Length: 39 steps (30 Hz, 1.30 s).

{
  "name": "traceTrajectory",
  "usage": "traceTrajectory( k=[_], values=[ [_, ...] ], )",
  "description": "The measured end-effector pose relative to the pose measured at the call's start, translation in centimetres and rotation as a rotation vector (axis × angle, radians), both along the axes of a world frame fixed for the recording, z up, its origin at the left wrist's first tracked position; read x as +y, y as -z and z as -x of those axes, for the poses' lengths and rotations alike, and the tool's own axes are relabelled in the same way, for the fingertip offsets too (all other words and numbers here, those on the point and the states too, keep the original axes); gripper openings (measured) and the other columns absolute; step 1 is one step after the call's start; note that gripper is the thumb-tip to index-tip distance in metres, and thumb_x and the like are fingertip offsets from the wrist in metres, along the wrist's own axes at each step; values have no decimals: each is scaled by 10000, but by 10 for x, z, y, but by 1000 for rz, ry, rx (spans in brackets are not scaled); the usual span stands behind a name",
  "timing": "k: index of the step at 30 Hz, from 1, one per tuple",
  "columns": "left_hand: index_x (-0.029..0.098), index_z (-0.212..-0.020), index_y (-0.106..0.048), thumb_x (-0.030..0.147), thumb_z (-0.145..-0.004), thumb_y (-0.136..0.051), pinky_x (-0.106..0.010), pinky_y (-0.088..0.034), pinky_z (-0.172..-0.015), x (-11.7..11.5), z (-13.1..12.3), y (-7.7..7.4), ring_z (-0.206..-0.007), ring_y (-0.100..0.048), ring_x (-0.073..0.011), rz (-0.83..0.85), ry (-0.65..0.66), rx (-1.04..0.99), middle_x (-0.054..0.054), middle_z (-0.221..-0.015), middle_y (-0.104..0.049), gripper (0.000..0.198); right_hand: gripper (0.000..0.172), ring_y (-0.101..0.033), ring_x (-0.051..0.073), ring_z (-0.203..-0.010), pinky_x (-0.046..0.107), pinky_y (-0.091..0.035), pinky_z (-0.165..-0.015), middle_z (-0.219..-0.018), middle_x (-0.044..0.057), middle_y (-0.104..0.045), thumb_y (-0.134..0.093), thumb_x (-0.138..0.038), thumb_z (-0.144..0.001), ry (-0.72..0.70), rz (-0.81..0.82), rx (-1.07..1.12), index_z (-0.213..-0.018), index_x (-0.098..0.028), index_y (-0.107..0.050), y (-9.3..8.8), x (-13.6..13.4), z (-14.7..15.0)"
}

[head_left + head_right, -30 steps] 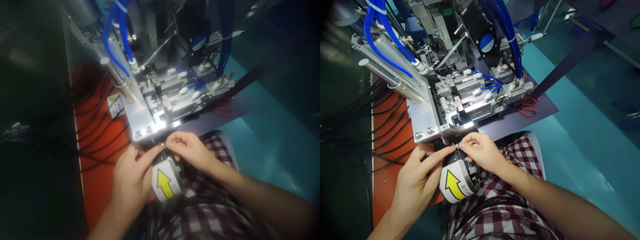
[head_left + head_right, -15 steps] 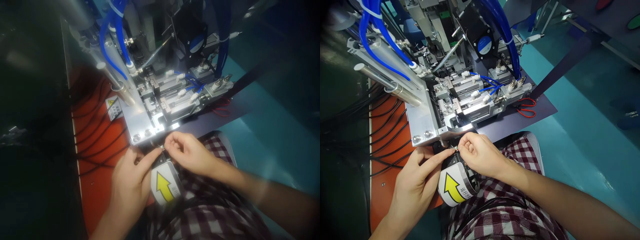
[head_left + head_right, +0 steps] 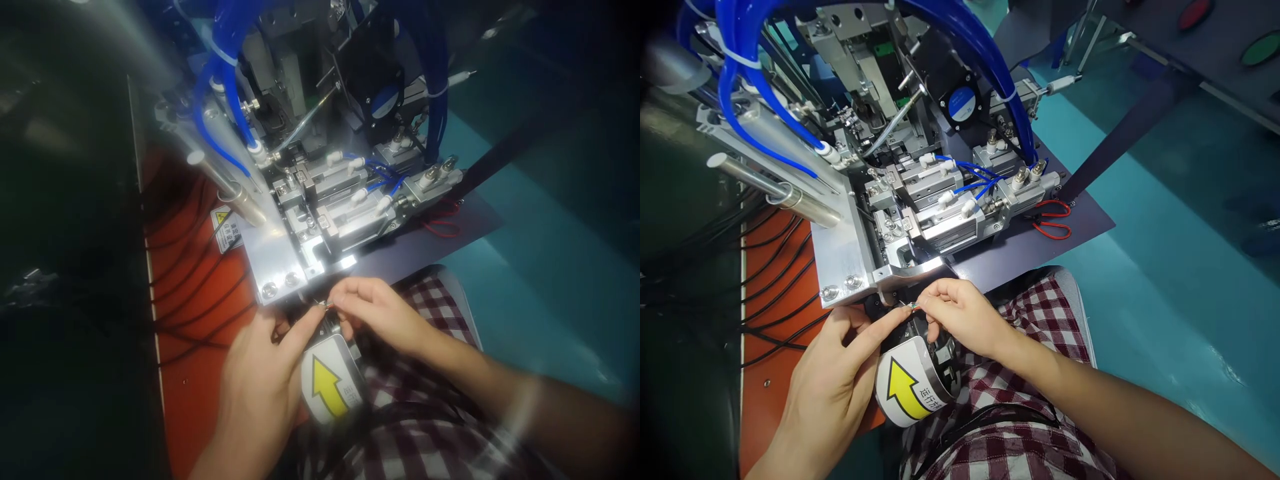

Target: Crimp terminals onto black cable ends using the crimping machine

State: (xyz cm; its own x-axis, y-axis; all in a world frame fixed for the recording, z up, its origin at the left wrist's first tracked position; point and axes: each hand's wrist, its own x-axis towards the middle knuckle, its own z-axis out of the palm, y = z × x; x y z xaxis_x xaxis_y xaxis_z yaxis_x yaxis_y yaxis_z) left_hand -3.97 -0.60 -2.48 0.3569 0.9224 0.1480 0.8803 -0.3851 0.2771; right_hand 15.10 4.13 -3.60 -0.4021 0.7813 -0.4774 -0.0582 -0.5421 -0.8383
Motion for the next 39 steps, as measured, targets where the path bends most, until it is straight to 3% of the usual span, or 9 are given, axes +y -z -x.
traceTrajectory(
  k=[4,13,19,25,30,39],
  values=[
    [294,-1189,-670,171,-914,-431,-233,-448,-542,0,0,2,-699,-522,-147,-16,0,7,-59,-877,-503,385,81,-554,104,-493,217,-420,-546,-507,-50,-565,-600,-190,-818,50,10,-91,-744,-162,-583,-3,-2,3],
    [293,-1195,-665,162,-913,-446,-237,-433,-537,1,0,1,-688,-516,-150,4,-3,-55,-49,-857,-508,381,54,-554,95,-499,203,-422,-515,-530,-54,-551,-596,-150,-788,93,-41,-101,-742,-166,-575,1,-6,8],
    [217,-1157,-664,101,-907,-471,-250,-452,-628,-1,1,6,-752,-541,-140,-1,-15,-221,-39,-890,-534,336,95,-460,84,-469,200,-333,-454,-513,-68,-501,-564,-149,-789,102,-206,-246,-705,-187,-542,2,-10,11],
    [210,-1165,-662,155,-917,-461,-274,-455,-606,0,2,3,-731,-542,-167,-6,40,-96,-48,-844,-541,324,116,-551,89,-506,218,-415,-546,-571,-41,-576,-592,-222,-823,8,45,-15,-729,-158,-568,0,-2,4],
    [196,-1157,-666,164,-926,-436,-286,-465,-609,0,1,3,-732,-546,-175,-7,41,-93,-64,-862,-559,327,141,-574,85,-518,234,-446,-583,-638,-37,-581,-596,-280,-850,122,-46,-36,-825,-142,-602,6,-6,-4],
    [206,-1141,-668,127,-915,-450,-281,-471,-634,0,2,5,-760,-557,-175,-29,27,-147,-59,-875,-566,324,117,-540,90,-494,218,-427,-542,-547,-49,-546,-592,-226,-831,95,-13,-63,-740,-156,-569,4,-5,6]
  ],
)
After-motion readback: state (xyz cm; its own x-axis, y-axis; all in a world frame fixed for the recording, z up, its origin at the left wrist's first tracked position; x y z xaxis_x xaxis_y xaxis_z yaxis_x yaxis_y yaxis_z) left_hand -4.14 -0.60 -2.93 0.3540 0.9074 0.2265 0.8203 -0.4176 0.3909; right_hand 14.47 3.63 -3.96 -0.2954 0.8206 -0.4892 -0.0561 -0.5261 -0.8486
